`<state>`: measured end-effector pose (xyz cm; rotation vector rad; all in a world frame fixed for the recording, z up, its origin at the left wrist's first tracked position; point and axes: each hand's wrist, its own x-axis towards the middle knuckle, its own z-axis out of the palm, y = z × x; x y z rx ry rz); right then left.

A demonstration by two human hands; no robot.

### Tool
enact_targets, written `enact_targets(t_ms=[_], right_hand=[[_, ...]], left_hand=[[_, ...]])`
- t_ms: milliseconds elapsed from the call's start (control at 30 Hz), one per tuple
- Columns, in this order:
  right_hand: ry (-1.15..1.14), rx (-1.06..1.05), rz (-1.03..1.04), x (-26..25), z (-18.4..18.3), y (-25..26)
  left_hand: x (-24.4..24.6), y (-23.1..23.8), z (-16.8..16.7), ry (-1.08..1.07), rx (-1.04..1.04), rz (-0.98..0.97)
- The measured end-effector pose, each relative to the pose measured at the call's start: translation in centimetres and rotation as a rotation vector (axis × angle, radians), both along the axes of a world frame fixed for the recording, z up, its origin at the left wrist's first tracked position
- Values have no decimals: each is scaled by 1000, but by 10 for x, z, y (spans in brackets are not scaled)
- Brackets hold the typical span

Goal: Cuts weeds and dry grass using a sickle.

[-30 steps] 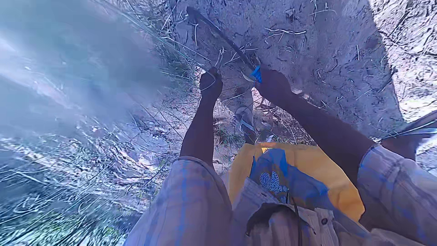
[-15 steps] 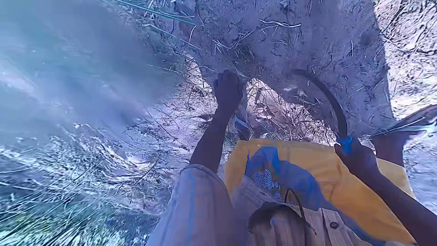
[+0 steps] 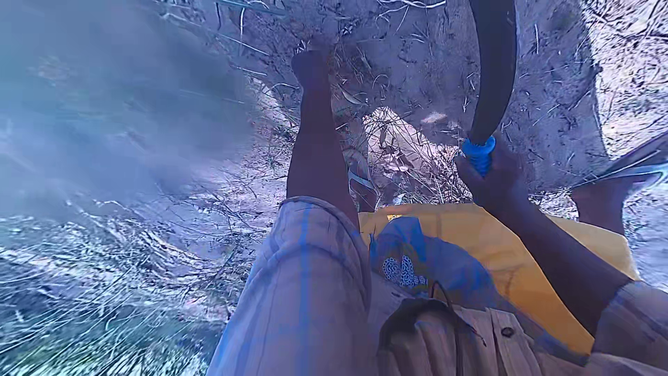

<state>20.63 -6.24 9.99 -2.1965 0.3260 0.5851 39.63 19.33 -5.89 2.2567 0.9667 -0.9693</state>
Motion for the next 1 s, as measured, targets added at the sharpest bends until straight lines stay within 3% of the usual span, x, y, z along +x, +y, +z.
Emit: enact_targets(t_ms=[133,200,267,333,400,500,567,700,767,900,1000], right_hand=[[-110,118,87,64,-17,29],[58,151,199,99,-36,49],[352,54,352,100,-68,53],[666,-70,429,51,-100,24],[848,-145,427,-18,-105,-19],[975,-170,407,-92,-53,-64],[903,-176,329,-115,-21,-84],[512,-178,184,-106,-17,-94],[432,-163,85,-86,-22,-90],[338,-118,-86,-59,-23,-64],[325,-91,-140,-56,-23,-57]], left_hand=[[-18,18,14,-91,134,-333],[-26,26,17,-101,164,-388],[-30,26,17,-45,186,-421],[-38,23,22,-21,152,-442],[-59,24,29,15,106,-493],[-104,31,39,282,57,-605],[-122,34,36,293,69,-636],[-94,17,16,-45,126,-580],[-61,-15,6,-133,155,-731],[-17,-51,-24,47,233,-1188],[-9,-44,-33,123,257,-1271]])
